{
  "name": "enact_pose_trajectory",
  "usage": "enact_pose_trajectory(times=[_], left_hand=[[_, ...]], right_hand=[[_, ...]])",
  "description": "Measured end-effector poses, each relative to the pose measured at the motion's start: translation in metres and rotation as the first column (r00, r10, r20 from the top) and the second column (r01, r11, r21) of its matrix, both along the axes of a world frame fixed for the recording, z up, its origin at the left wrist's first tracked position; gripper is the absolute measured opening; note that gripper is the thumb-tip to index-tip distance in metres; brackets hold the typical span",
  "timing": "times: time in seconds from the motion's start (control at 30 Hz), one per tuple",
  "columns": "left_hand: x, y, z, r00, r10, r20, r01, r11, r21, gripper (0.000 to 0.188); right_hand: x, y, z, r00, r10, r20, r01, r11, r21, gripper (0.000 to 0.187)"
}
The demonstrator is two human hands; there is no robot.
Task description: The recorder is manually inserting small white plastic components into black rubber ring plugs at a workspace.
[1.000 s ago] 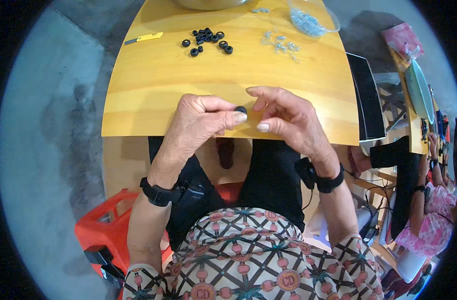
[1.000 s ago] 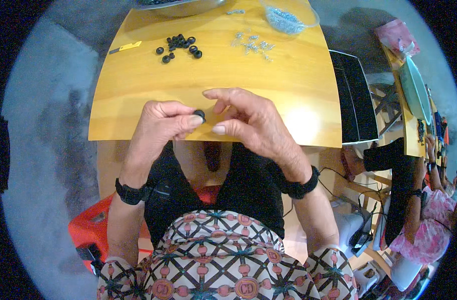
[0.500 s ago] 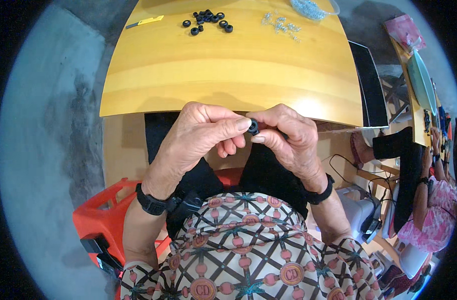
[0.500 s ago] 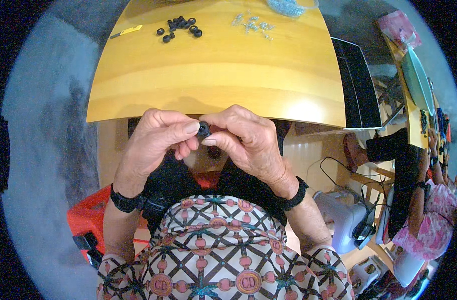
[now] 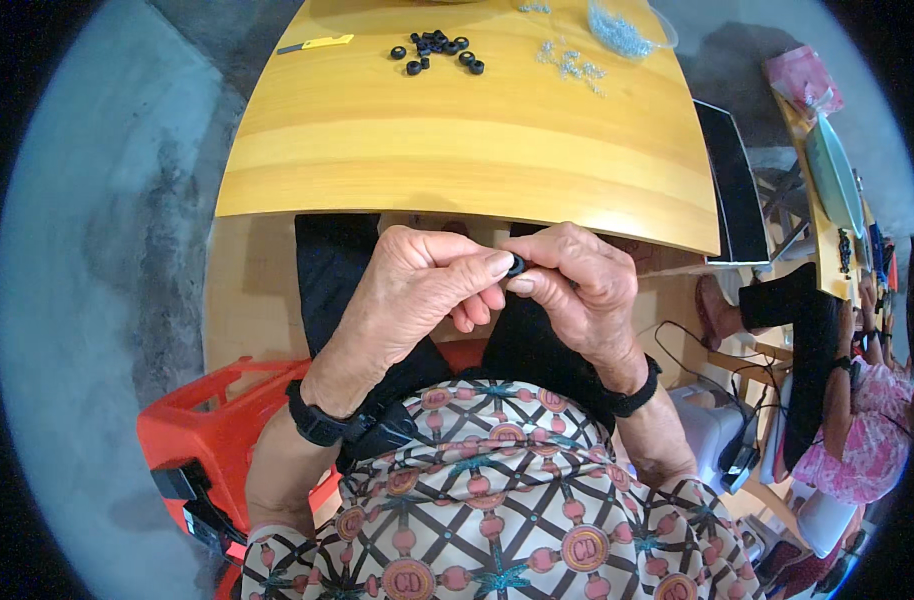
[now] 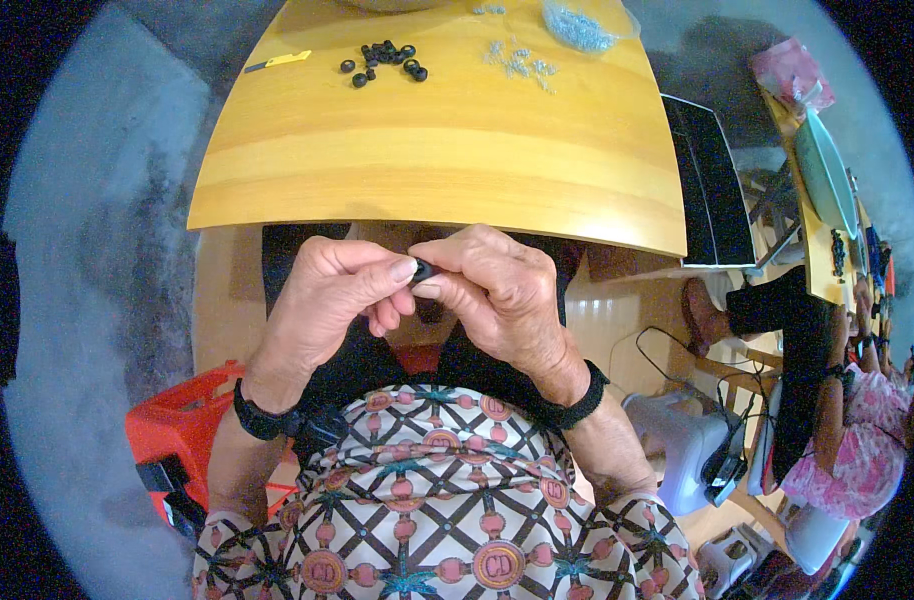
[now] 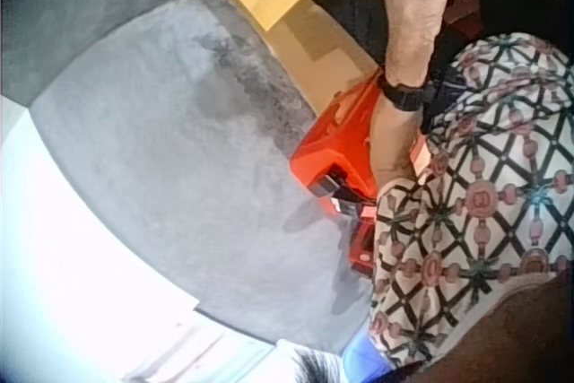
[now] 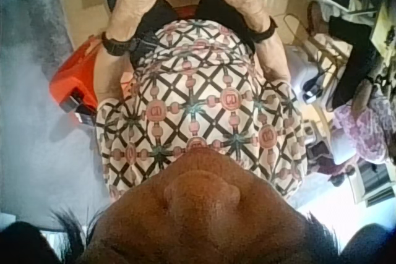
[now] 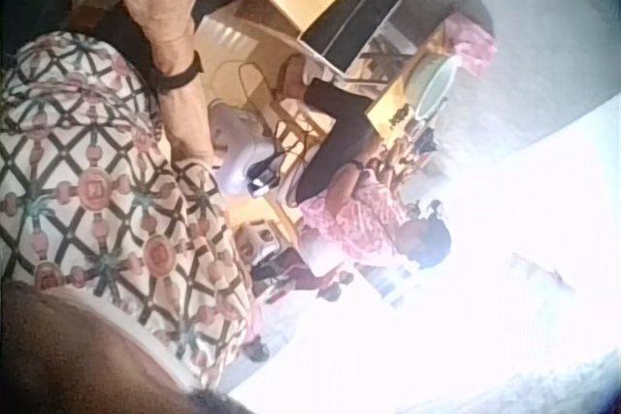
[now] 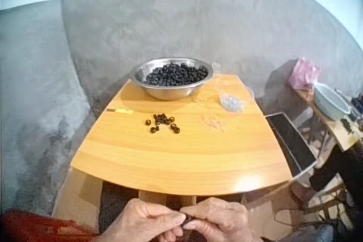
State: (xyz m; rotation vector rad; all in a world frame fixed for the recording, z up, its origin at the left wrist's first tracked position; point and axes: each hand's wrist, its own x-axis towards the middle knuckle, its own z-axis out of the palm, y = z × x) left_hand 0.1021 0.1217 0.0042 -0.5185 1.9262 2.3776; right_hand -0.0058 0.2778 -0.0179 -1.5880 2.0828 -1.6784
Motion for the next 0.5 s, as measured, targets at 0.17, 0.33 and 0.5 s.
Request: enact_pose_trajectory(times=[0.17, 0.33, 0.5], left_hand=[[-0.004, 0.002, 0.002, 1.000, -0.031, 0.006, 0.030, 0.999, 0.026, 0.028], [-0.011, 0.001, 0.003, 0.995, -0.099, 0.026, 0.102, 0.987, -0.126, 0.029], [-0.023, -0.028, 0.004, 0.996, 0.075, -0.040, -0.082, 0.961, -0.262, 0.025]], right_hand=[[-0.002, 0.003, 0.005, 0.999, 0.027, 0.040, -0.027, 1.000, -0.002, 0.026], [-0.008, 0.015, 0.011, 1.000, 0.017, 0.009, -0.017, 1.000, -0.001, 0.025], [-0.036, 0.069, 0.021, 0.922, -0.239, 0.306, 0.246, 0.969, 0.017, 0.025]])
